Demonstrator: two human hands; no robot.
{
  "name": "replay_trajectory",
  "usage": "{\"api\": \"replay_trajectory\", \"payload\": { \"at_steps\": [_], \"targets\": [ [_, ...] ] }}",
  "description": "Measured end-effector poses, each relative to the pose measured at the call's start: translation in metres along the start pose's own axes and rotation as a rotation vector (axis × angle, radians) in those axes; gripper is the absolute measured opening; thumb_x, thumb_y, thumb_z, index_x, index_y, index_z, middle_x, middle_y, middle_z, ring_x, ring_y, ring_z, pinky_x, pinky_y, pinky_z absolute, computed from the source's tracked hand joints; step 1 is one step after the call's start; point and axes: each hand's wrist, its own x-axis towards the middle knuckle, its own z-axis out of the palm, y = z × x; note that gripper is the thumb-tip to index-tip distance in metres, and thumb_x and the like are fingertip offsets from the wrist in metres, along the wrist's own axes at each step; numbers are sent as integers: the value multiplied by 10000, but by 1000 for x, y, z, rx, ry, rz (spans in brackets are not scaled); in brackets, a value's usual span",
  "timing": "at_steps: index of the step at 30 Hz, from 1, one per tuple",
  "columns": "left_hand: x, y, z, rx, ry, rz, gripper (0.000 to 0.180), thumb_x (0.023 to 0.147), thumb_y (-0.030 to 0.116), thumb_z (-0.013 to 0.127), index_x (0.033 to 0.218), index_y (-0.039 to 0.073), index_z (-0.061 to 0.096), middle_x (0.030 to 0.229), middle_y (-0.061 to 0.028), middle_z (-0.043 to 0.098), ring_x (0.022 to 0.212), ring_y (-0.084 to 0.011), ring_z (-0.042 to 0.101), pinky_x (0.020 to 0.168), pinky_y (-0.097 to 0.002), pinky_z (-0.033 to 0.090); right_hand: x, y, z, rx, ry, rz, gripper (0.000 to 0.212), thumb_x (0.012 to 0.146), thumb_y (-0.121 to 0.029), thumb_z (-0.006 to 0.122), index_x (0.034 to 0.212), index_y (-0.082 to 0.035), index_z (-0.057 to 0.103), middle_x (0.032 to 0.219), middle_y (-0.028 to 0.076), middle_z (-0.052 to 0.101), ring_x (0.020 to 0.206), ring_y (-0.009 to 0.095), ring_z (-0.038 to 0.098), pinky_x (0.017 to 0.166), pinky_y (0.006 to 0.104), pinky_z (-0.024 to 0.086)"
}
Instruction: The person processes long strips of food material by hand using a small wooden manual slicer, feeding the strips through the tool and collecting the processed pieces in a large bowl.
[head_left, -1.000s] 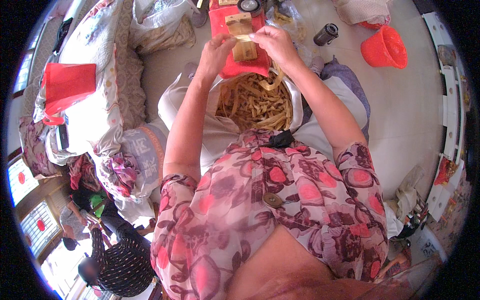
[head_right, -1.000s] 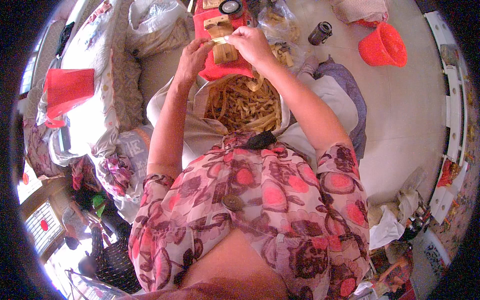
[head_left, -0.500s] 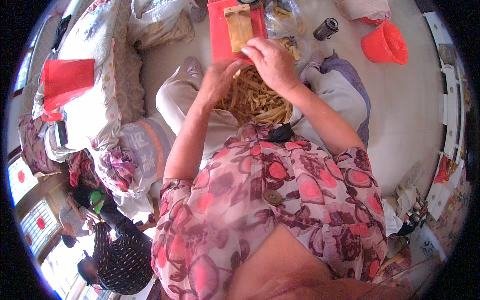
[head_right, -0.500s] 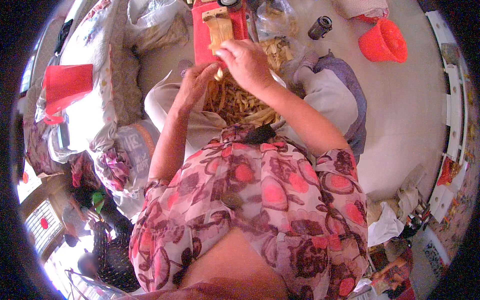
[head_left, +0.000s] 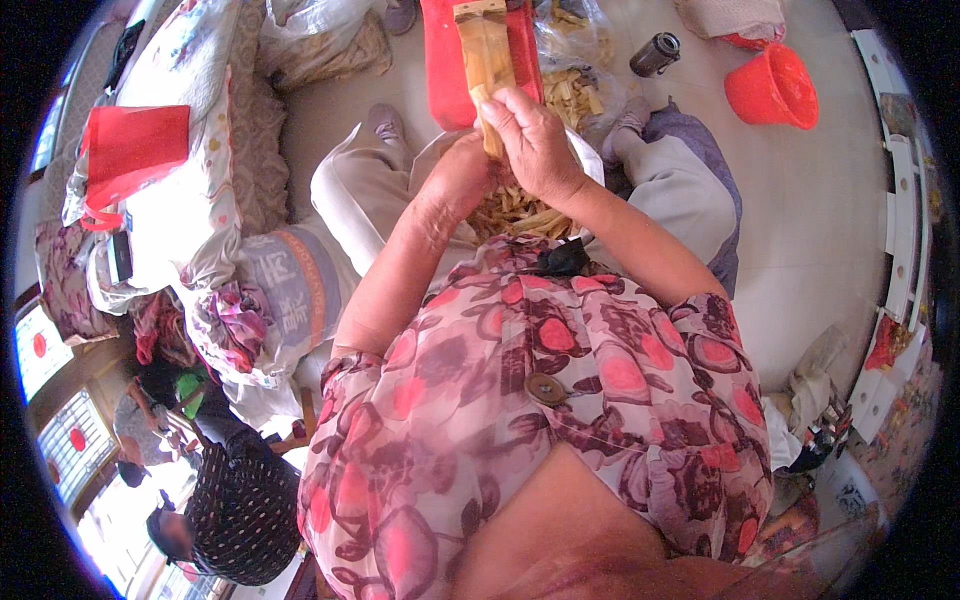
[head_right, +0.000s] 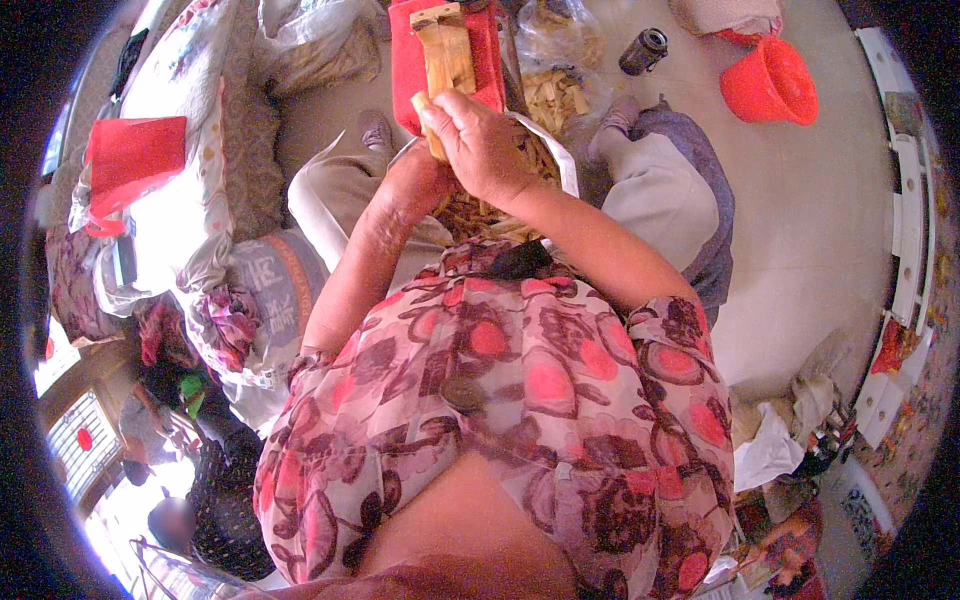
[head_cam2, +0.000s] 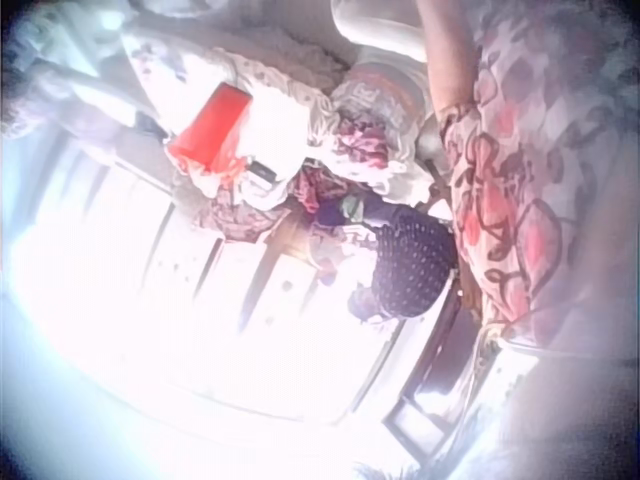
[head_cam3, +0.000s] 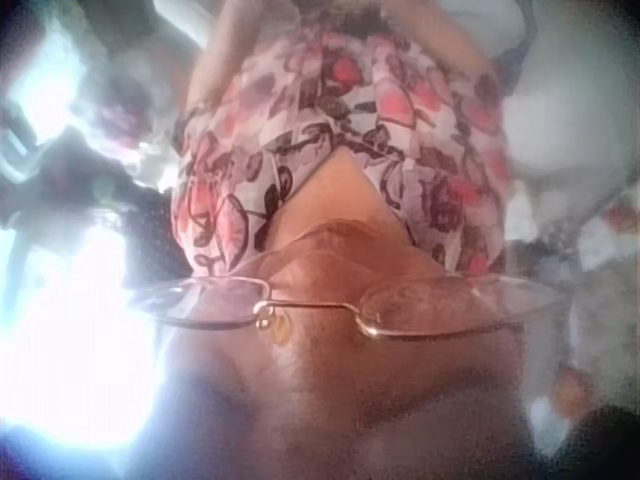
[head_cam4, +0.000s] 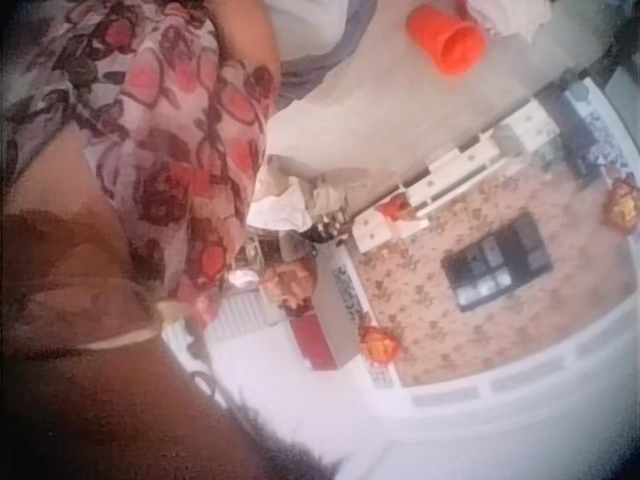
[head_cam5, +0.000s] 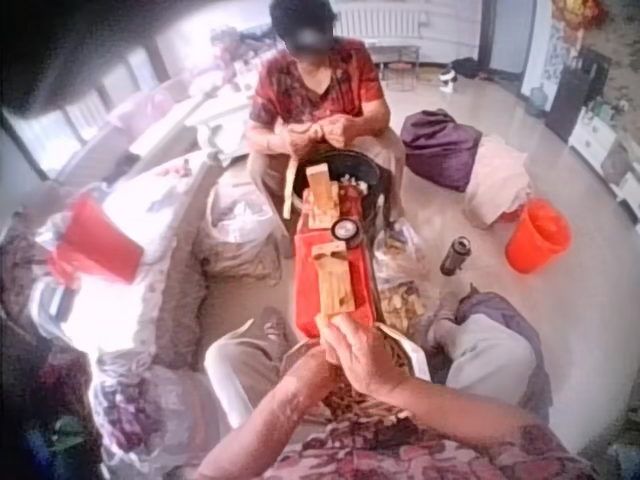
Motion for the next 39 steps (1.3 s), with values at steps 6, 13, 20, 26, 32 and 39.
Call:
{"api": "replay_trajectory", "payload": {
  "at_steps": [6, 13, 20, 26, 32, 39],
  "targets": [
    [-18, 28, 3, 1289, 442, 789, 290, 751, -25, 461, 999, 49, 592, 882, -154, 581, 864, -353, 549, 763, -390, 444, 1, 25, 4, 427, -19, 280, 195, 902, -231, 478, 918, -43, 530, 669, 128, 539, 483, 252, 494, 459, 353, 389],
    [-23, 40, 15, 1031, 417, 814, 247, 799, -33, 445, 1004, 29, 569, 877, -162, 590, 839, -326, 575, 780, -364, 453, 2, 18, -11, 1084, -421, 877, 215, 914, -292, 479, 895, -87, 545, 692, 0, 484, 430, 48, 343, 393, 220, 287],
    [-13, 30, 3, 412, 280, 413, 153, 883, 59, 486, 1000, -4, 563, 859, -48, 615, 804, -114, 572, 748, -255, 452, -4, 5, -21, -229, -159, -66, 253, 870, -308, 543, 869, -54, 539, 647, 168, 569, 578, 335, 585, 515, 413, 451],
    [-7, 22, 0, 286, 211, 429, 185, 893, 57, 499, 1063, -3, 538, 921, -44, 606, 806, -97, 567, 750, -237, 470, 4, 21, -20, -7, -91, 1, 174, 843, -219, 594, 863, -47, 610, 647, 85, 598, 601, 221, 602, 543, 343, 461],
    [-5, 28, -13, 823, 351, 550, 203, 904, 142, 516, 1025, 0, 594, 786, -76, 623, 706, -99, 570, 657, -260, 474, 4, 11, -26, 539, -388, 357, 156, 893, -173, 559, 917, -29, 614, 639, -47, 504, 555, 24, 445, 494, 183, 353],
    [-15, 42, 11, 600, 208, 368, 327, 937, 302, 474, 1014, 8, 594, 665, -1, 552, 588, -84, 488, 521, -235, 392, 6, 33, -17, 543, -179, 375, 172, 880, -218, 571, 854, -48, 579, 616, -46, 497, 526, 32, 433, 465, 187, 345]
  ]
}}
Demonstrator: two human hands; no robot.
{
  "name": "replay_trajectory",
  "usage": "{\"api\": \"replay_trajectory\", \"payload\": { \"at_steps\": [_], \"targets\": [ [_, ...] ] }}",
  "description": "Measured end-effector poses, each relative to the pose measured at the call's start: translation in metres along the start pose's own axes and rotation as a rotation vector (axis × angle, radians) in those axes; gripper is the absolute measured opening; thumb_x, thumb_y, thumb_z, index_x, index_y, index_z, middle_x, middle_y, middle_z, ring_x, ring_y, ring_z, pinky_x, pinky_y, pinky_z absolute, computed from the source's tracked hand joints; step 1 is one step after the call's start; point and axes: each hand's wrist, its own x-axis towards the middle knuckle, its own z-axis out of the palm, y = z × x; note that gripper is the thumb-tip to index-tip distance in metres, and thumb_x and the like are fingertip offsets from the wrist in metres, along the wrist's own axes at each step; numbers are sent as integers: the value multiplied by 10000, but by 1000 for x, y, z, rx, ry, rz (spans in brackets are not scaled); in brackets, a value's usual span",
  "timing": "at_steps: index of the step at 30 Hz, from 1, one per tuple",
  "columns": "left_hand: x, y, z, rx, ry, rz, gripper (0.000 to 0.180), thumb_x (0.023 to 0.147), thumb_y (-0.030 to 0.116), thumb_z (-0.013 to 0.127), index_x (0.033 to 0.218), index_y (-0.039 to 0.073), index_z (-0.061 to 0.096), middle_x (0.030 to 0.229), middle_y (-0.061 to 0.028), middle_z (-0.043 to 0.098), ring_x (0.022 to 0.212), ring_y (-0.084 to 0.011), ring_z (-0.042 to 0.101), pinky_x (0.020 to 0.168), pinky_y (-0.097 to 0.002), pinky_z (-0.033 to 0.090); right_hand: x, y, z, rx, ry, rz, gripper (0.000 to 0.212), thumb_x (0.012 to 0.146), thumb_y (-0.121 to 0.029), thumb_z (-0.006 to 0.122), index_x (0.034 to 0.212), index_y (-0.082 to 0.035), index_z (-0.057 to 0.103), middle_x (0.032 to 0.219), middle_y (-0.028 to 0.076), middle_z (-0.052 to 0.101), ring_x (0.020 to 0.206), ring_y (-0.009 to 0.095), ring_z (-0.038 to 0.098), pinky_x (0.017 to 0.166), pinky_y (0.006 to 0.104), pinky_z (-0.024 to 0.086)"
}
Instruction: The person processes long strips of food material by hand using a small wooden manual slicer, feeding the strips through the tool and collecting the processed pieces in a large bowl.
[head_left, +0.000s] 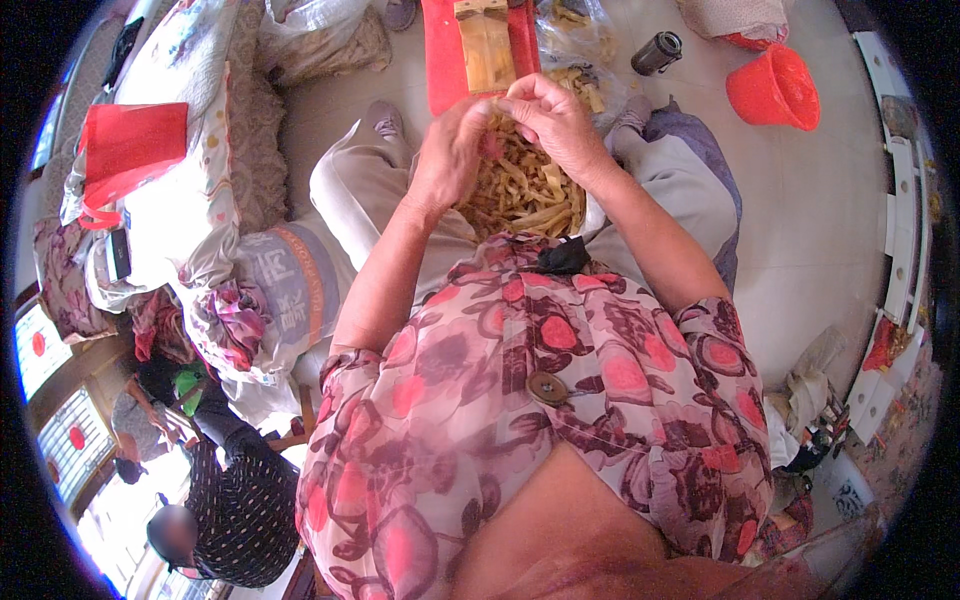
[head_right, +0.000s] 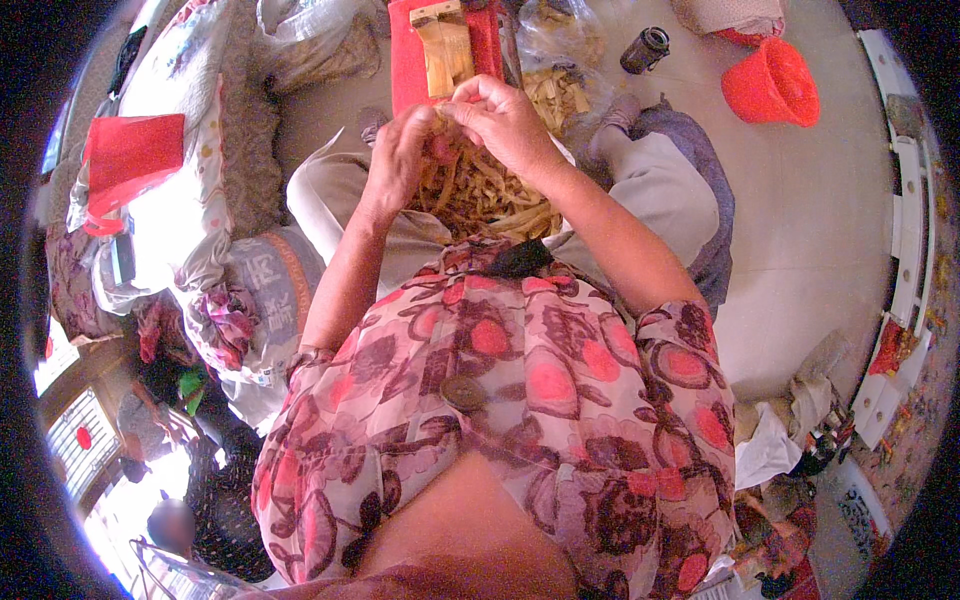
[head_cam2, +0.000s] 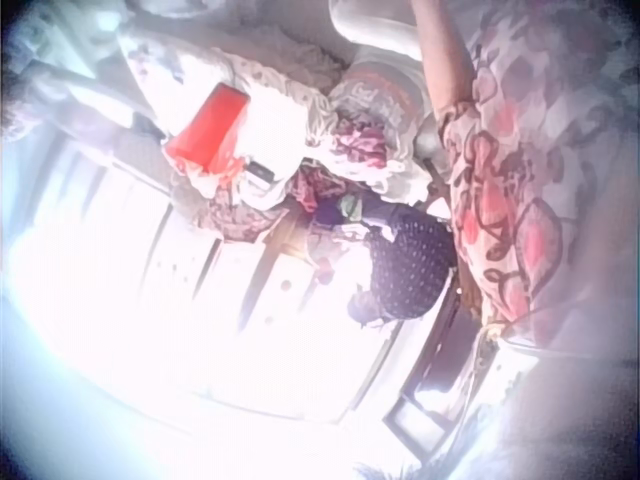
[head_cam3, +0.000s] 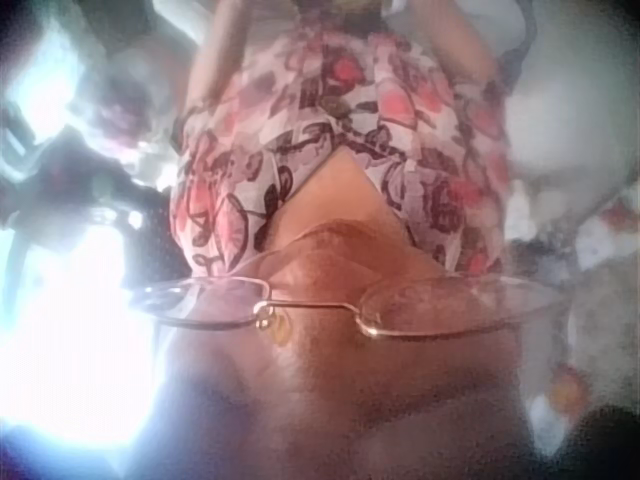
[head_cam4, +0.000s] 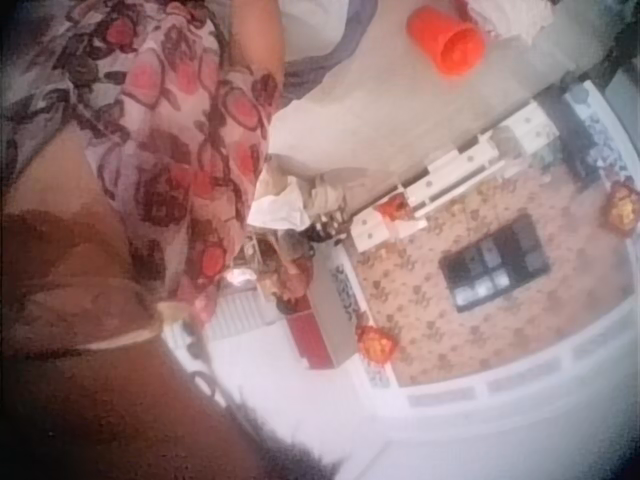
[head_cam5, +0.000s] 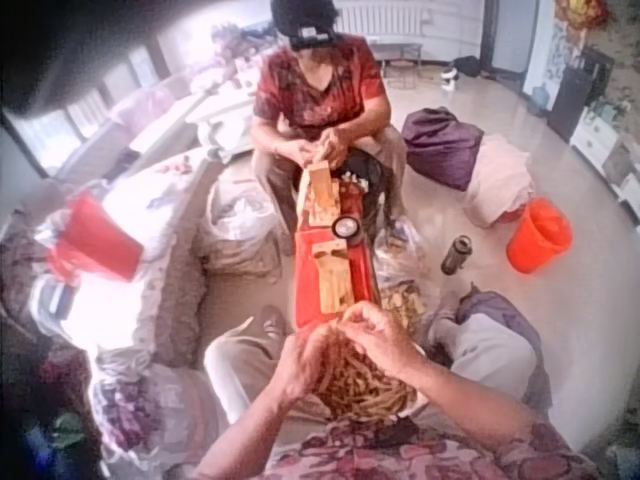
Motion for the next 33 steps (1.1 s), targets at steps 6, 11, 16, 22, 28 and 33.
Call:
{"api": "replay_trajectory", "payload": {
  "at_steps": [6, 11, 16, 22, 28, 33],
  "targets": [
    [-2, -1, 0, -550, -203, -176, 263, 922, 268, 508, 879, 18, 578, 609, 34, 463, 531, -76, 419, 485, -219, 346, 5, -11, -9, 290, 159, 277, 201, 872, -284, 577, 798, -103, 529, 566, -74, 418, 455, 15, 345, 417, 173, 261],
    [-5, 6, -10, -443, -214, -109, 212, 903, 240, 543, 912, 35, 594, 655, 29, 500, 548, -67, 444, 504, -218, 371, 11, -15, -23, 388, 127, 220, 220, 889, -294, 547, 781, -109, 495, 531, -89, 370, 419, 13, 298, 399, 176, 232],
    [-5, 14, -18, 547, 66, 270, 226, 817, 178, 602, 964, 12, 559, 824, -123, 597, 704, -256, 593, 624, -367, 469, 5, -19, -15, -6, 84, 116, 130, 870, -199, 587, 832, -94, 522, 613, -77, 444, 506, 4, 368, 432, 164, 270],
    [-11, 11, 1, 726, -4, 256, 249, 787, 110, 568, 1022, 53, 504, 949, -178, 575, 844, -364, 590, 669, -455, 483, 1, -5, 1, -238, 15, 104, 237, 883, -267, 570, 810, -42, 558, 602, -34, 499, 518, 40, 444, 459, 209, 358],
    [6, -11, -16, 944, 67, 357, 253, 783, 131, 546, 1033, 115, 510, 882, -123, 556, 769, -336, 600, 621, -413, 492, -13, -14, 5, -54, -124, 198, 234, 866, -238, 578, 747, -37, 579, 582, -45, 479, 506, 51, 410, 480, 223, 351],
    [27, -46, -33, 998, 87, 463, 291, 740, 182, 605, 1015, 142, 517, 867, -75, 578, 757, -304, 604, 611, -397, 485, -14, -19, 23, -138, -86, 69, 193, 843, -176, 582, 732, -19, 592, 566, -34, 487, 520, 53, 426, 487, 242, 356]
  ]
}}
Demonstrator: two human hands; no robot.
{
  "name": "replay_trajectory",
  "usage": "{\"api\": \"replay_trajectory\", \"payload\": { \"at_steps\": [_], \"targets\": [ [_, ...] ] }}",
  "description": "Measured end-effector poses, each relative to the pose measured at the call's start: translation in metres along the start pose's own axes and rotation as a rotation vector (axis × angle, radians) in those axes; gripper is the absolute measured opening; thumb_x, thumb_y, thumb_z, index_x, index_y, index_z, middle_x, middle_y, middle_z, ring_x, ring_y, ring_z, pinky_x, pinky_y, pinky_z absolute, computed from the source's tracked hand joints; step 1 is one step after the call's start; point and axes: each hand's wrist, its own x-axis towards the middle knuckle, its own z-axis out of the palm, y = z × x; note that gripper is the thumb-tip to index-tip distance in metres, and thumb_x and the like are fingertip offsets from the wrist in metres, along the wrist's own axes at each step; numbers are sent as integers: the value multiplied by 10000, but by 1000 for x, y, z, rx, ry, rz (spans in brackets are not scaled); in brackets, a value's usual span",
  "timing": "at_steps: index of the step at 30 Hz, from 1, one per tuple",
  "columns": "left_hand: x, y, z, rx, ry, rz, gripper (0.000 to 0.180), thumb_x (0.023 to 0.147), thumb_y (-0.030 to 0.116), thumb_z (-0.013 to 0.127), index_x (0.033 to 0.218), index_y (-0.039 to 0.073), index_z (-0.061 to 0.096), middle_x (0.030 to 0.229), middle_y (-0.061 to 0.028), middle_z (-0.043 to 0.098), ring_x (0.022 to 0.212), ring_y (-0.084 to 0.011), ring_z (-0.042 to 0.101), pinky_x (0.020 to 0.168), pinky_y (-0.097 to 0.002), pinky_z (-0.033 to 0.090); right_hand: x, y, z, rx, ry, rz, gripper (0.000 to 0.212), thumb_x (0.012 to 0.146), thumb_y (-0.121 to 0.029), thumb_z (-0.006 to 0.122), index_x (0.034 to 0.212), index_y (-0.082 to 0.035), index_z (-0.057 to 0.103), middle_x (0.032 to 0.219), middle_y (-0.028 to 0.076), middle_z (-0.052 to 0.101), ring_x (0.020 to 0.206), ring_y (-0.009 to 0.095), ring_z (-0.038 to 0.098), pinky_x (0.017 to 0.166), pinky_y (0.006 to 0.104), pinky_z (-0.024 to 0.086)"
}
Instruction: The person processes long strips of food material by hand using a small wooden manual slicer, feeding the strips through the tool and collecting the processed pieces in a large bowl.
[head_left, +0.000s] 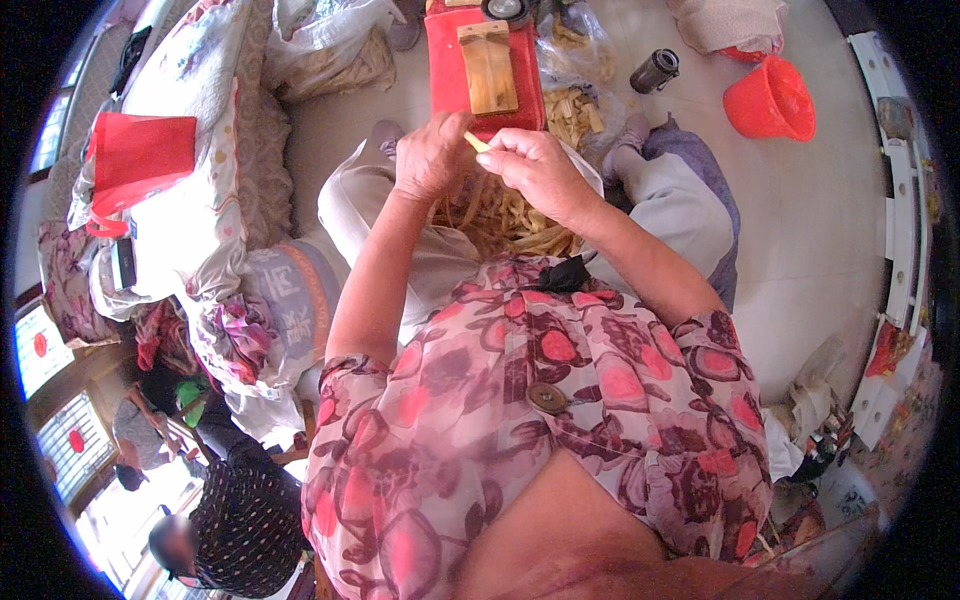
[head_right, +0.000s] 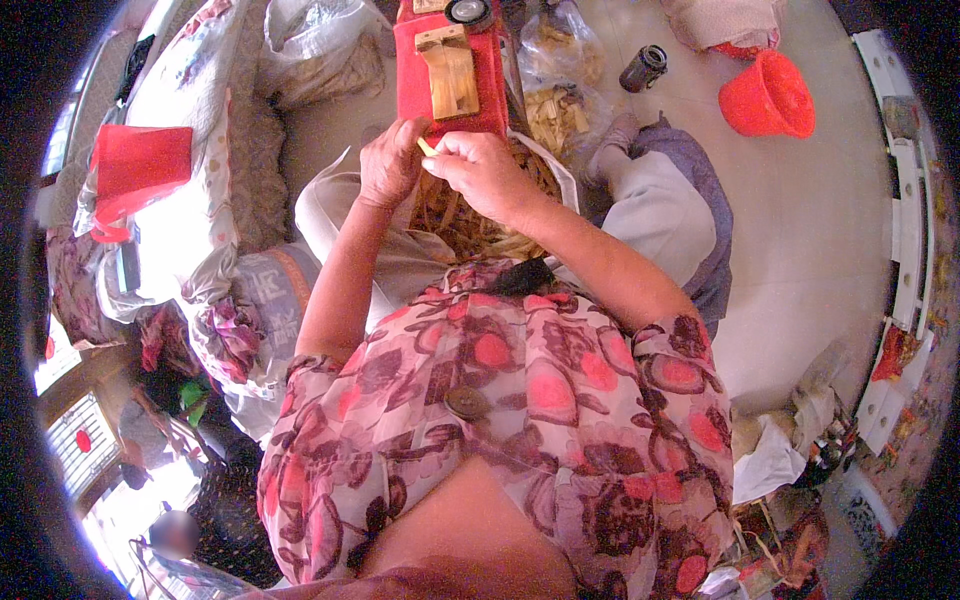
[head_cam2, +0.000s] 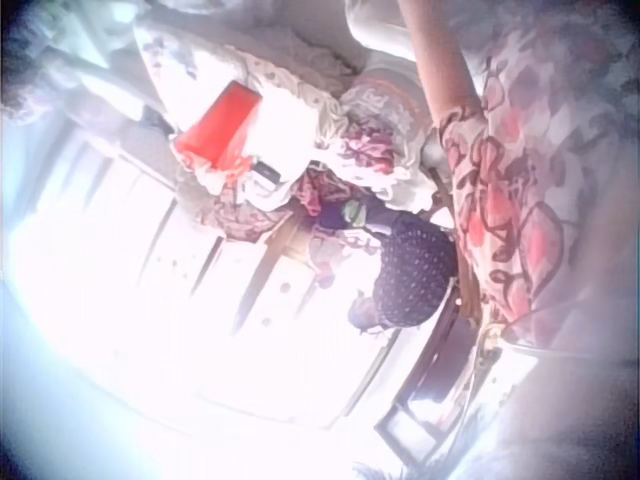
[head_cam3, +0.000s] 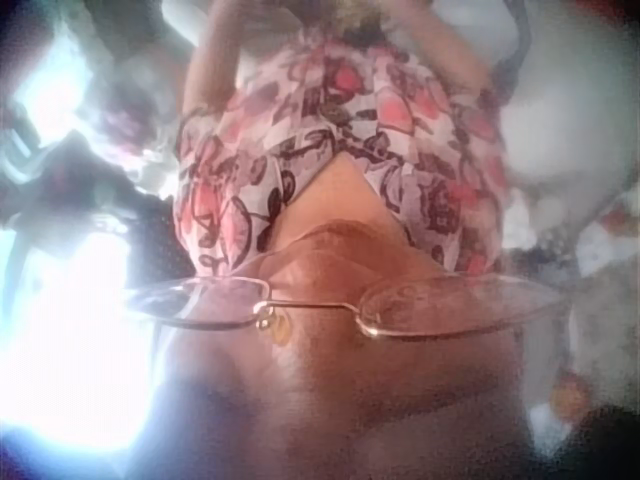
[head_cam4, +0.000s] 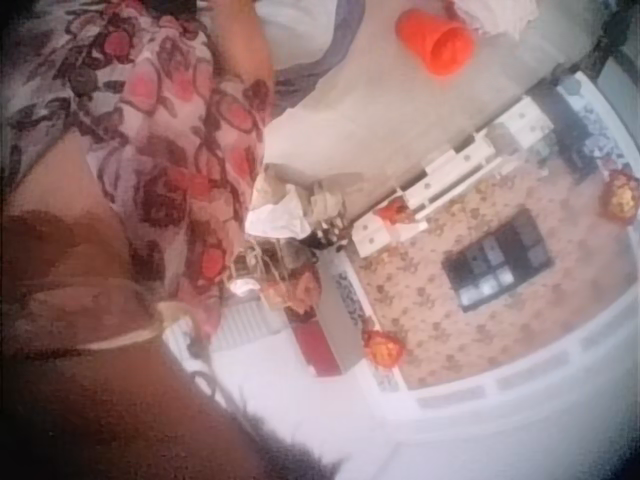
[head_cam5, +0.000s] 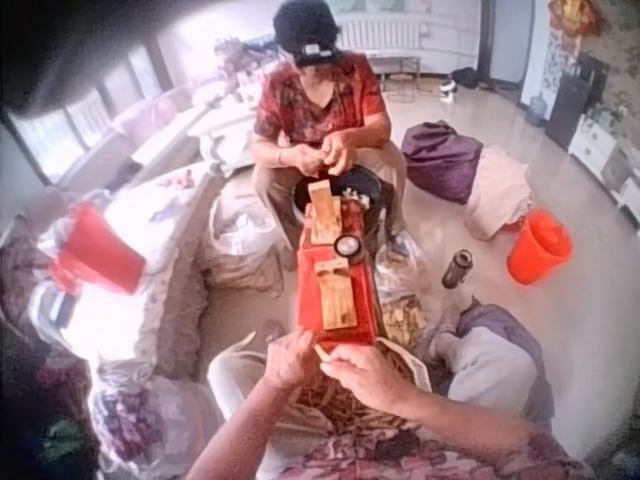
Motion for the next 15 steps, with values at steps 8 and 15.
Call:
{"api": "replay_trajectory", "payload": {
  "at_steps": [8, 15],
  "targets": [
    [25, 3, 2, -1353, -163, -525, 132, 929, 128, 463, 1046, 88, 510, 698, 53, 458, 544, -35, 390, 480, -202, 355, 37, 17, -39, -217, 278, -86, 214, 815, -199, 630, 729, -3, 622, 548, -14, 515, 509, 60, 428, 465, 257, 358],
    [40, -4, 5, -971, -71, -437, 192, 925, 200, 491, 1049, 63, 542, 765, 32, 526, 633, -46, 444, 570, -206, 386, 62, 30, -48, -115, 301, -58, 247, 815, -225, 618, 738, 11, 619, 542, 15, 519, 511, 73, 449, 477, 265, 367]
  ]
}}
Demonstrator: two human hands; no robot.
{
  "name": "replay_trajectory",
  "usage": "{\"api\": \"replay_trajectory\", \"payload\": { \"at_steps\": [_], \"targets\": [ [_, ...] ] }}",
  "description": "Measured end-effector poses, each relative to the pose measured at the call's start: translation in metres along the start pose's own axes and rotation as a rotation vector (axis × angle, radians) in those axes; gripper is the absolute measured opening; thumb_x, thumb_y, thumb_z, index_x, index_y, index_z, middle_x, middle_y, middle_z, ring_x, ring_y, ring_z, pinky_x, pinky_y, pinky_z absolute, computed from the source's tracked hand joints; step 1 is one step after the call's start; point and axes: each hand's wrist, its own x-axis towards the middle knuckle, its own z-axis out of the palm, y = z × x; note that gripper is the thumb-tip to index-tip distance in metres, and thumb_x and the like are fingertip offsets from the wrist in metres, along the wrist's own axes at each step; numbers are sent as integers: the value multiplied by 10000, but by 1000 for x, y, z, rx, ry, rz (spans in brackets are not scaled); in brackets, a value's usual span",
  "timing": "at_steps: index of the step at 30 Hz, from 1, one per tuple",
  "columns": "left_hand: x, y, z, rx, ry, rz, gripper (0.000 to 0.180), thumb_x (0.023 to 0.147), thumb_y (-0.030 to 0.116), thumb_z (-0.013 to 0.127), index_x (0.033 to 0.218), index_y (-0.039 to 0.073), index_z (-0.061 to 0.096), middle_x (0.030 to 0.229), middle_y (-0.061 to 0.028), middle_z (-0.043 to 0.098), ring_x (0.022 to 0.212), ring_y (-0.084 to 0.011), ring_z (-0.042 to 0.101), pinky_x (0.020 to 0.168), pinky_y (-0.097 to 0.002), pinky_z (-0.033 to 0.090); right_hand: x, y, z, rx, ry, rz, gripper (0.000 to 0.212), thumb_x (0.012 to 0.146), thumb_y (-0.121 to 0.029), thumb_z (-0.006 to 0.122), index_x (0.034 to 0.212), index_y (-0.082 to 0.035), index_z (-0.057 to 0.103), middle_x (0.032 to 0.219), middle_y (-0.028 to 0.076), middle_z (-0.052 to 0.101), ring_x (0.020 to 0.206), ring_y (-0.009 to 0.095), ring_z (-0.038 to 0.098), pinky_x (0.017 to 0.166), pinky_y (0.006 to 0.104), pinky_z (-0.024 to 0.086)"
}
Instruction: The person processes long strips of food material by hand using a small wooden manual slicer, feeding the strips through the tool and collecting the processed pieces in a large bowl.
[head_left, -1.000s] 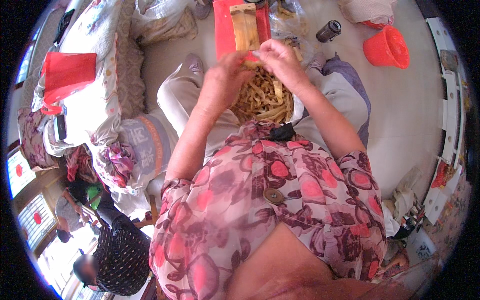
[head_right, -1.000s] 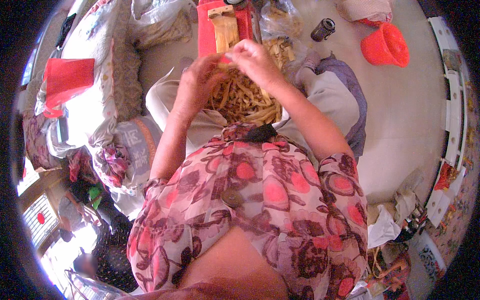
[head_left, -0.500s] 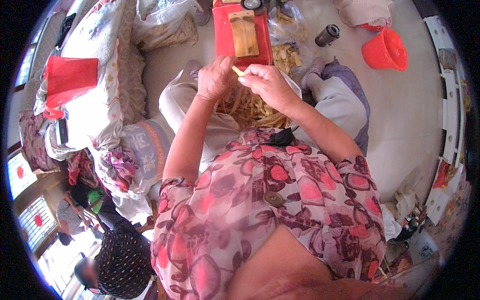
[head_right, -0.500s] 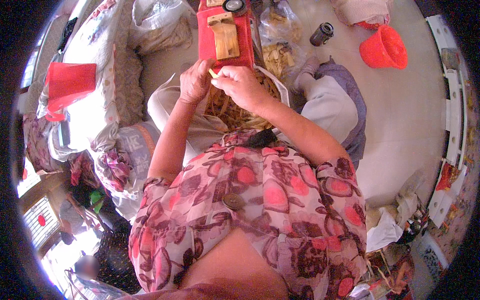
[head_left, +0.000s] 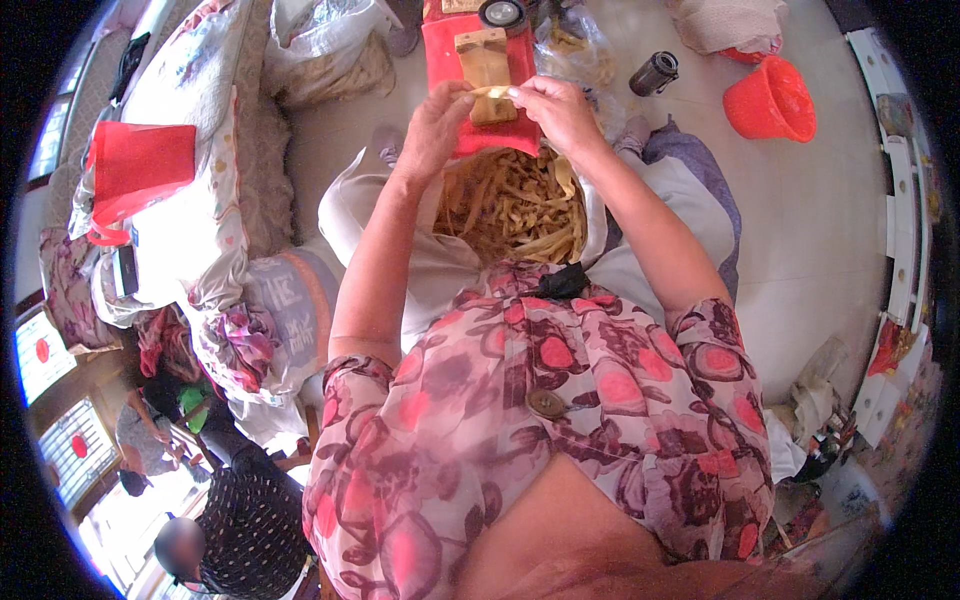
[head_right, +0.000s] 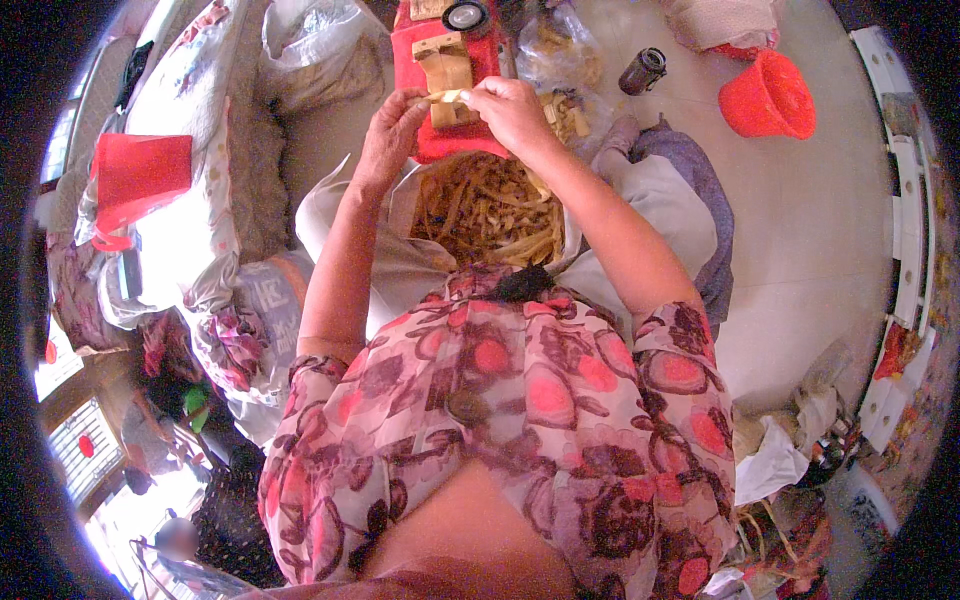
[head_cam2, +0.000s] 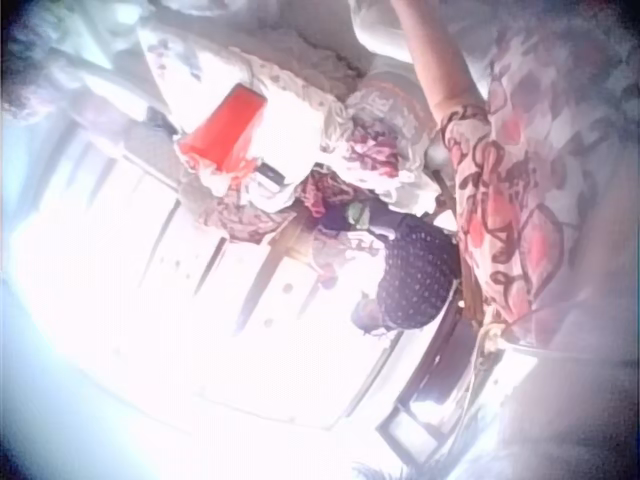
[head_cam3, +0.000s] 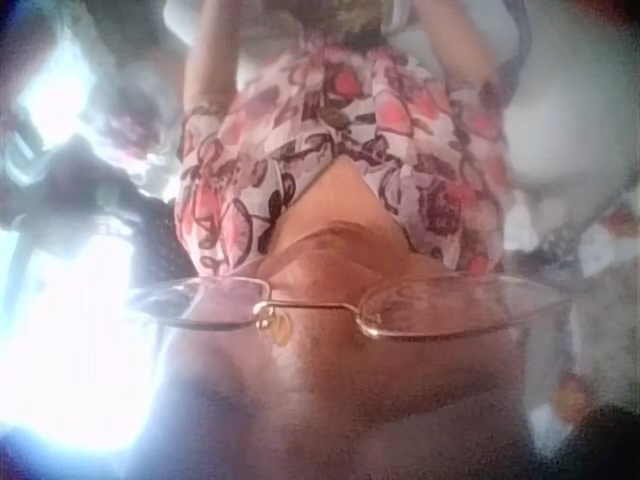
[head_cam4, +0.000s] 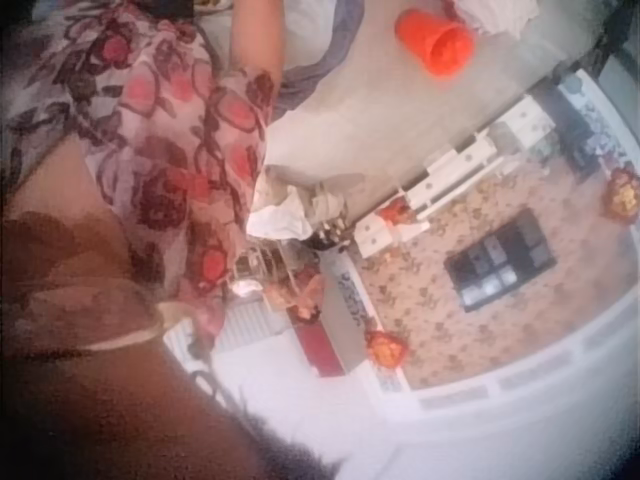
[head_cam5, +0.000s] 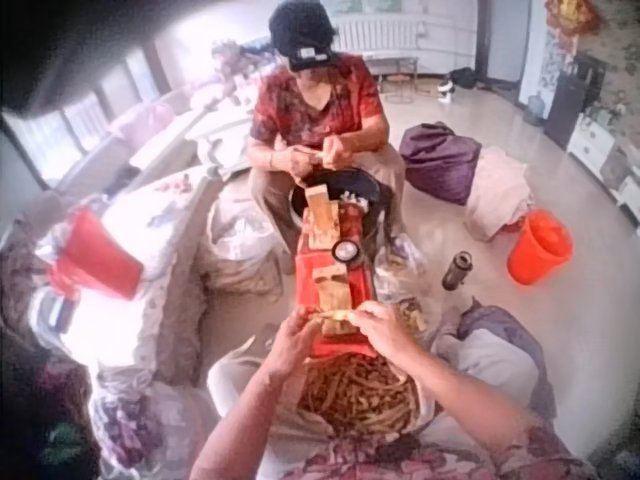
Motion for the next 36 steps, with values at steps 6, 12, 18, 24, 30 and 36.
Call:
{"api": "replay_trajectory", "payload": {
  "at_steps": [6, 12, 18, 24, 30, 36],
  "targets": [
    [16, -6, 5, 495, 103, 17, 191, 871, 183, 525, 978, 36, 583, 853, -86, 632, 764, -210, 589, 706, -316, 464, 13, 17, 5, -306, 41, -61, 263, 819, -258, 571, 759, -7, 620, 630, 144, 584, 591, 253, 571, 562, 379, 434],
    [-16, 5, 0, 794, 158, 163, 217, 859, 237, 523, 969, 68, 604, 840, -163, 644, 782, -356, 596, 714, -391, 468, -7, 10, -1, -570, 93, 7, 236, 828, -257, 544, 797, -28, 594, 725, 175, 606, 692, 367, 582, 640, 453, 451],
    [-63, -5, 19, -186, -271, -358, 427, 918, 396, 420, 1100, 33, 550, 1107, -121, 580, 938, -240, 572, 795, -347, 439, -52, -28, 17, -455, 112, -526, 125, 836, -164, 565, 876, -48, 587, 757, 153, 581, 744, 336, 558, 659, 427, 442],
    [-75, 4, 40, -1099, -188, -465, 354, 951, 299, 374, 1154, 27, 475, 1066, -78, 566, 1016, -208, 537, 883, -364, 429, -80, -26, 32, -237, -21, -566, 140, 834, -141, 593, 865, -7, 570, 754, 142, 561, 709, 301, 562, 640, 372, 444],
    [-76, -8, 47, -981, -151, -540, 272, 942, 273, 402, 1051, 72, 551, 965, -27, 578, 862, -150, 545, 744, -286, 428, -78, -26, 31, 63, -231, -162, 269, 935, -224, 487, 848, 12, 580, 659, 0, 552, 626, 65, 499, 585, 228, 426],
    [-78, -1, 45, -661, -162, -556, 167, 910, 170, 437, 939, 104, 588, 841, 10, 562, 773, -156, 527, 671, -304, 413, -69, -27, 34, -137, 11, -371, 278, 939, -237, 466, 873, 20, 548, 663, 13, 559, 613, 96, 514, 596, 265, 432]
  ]
}}
